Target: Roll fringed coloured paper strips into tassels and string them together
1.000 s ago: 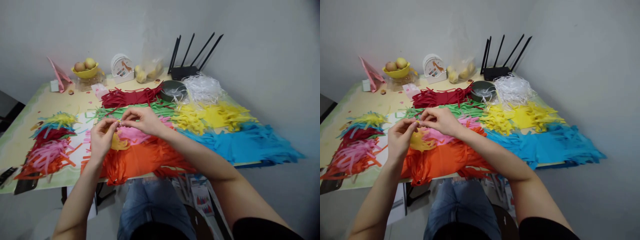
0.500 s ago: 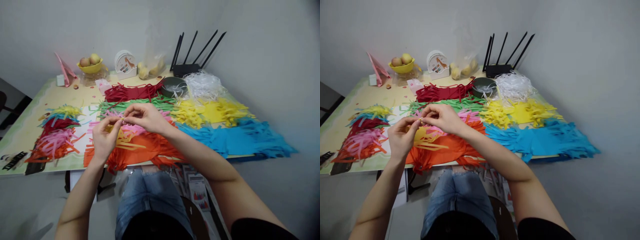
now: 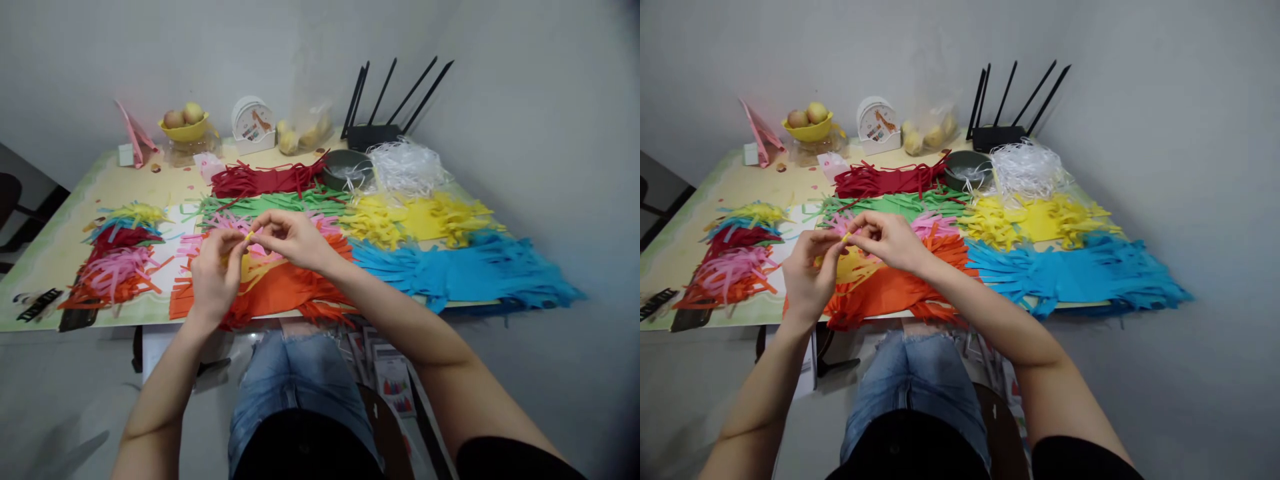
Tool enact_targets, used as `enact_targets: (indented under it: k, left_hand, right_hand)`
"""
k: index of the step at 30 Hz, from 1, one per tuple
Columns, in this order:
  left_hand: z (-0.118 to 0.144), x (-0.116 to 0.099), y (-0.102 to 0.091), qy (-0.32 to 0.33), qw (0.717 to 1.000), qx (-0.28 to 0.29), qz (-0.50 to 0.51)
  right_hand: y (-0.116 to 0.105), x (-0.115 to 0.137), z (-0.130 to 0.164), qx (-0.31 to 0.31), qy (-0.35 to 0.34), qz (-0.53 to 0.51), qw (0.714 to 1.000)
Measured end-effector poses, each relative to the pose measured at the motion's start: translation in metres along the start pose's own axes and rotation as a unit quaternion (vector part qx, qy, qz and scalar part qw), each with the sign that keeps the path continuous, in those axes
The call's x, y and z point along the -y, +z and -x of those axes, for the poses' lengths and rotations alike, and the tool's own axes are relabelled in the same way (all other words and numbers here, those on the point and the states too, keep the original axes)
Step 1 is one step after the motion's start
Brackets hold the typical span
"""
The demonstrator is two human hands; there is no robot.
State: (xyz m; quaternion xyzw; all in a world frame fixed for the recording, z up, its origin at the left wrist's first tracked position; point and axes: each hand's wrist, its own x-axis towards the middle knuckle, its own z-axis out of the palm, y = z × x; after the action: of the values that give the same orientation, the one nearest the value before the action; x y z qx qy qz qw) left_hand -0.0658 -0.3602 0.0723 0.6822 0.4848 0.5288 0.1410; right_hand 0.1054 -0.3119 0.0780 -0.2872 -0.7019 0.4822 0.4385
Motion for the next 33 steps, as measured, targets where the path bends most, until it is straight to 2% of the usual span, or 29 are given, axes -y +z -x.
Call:
enact_targets:
  k: [2, 5, 8, 12, 15, 19, 22, 25, 28, 30, 31, 32, 33]
  left_hand:
    - [0.002, -0.001, 0.002, -0.016, 1.000, -0.008, 0.026]
    - [0.004, 0.001, 0.003, -0.100, 0.984, 0.018, 0.149]
    - [0.012, 0.002, -0.001, -0.198, 0.939, 0.098, 0.262]
    - [0.038, 0.001, -0.009, -0.295, 0.851, 0.233, 0.367]
    - [0.057, -0.004, -0.014, -0.333, 0.813, 0.268, 0.396]
    - [0.071, -0.010, -0.021, -0.356, 0.794, 0.273, 0.409]
    - [0.074, -0.011, -0.026, -0.359, 0.801, 0.260, 0.402]
    - [0.074, -0.011, -0.029, -0.344, 0.825, 0.248, 0.374]
    - [0.071, -0.009, -0.036, -0.319, 0.859, 0.249, 0.312]
    - [0.064, -0.001, -0.049, -0.294, 0.895, 0.235, 0.239]
    - [0.057, 0.006, -0.058, -0.278, 0.918, 0.207, 0.194]
    - [0.046, 0.015, -0.069, -0.257, 0.941, 0.165, 0.145]
    - [0.032, 0.027, -0.080, -0.234, 0.961, 0.114, 0.094]
  right_hand:
    - [-0.001, -0.001, 0.001, 0.006, 0.001, -0.015, 1.000]
    - [-0.005, -0.001, 0.004, 0.044, 0.003, -0.044, 0.998]
    - [-0.006, 0.005, 0.018, 0.058, -0.008, 0.010, 0.998]
    - [0.001, 0.017, 0.051, 0.089, -0.050, 0.099, 0.990]
    - [0.009, 0.023, 0.071, 0.099, -0.108, 0.126, 0.981]
    - [0.013, 0.028, 0.082, 0.066, -0.164, 0.149, 0.973]
    - [0.013, 0.033, 0.084, 0.027, -0.187, 0.167, 0.968]
    - [0.016, 0.038, 0.087, 0.001, -0.198, 0.180, 0.963]
    - [0.014, 0.033, 0.080, 0.031, -0.201, 0.171, 0.964]
    - [-0.007, 0.021, 0.058, 0.080, -0.193, 0.184, 0.960]
    - [-0.027, 0.012, 0.041, 0.097, -0.179, 0.208, 0.957]
    - [-0.053, 0.003, 0.022, 0.072, -0.159, 0.245, 0.954]
    - [-0.085, -0.006, 0.001, 0.026, -0.104, 0.297, 0.949]
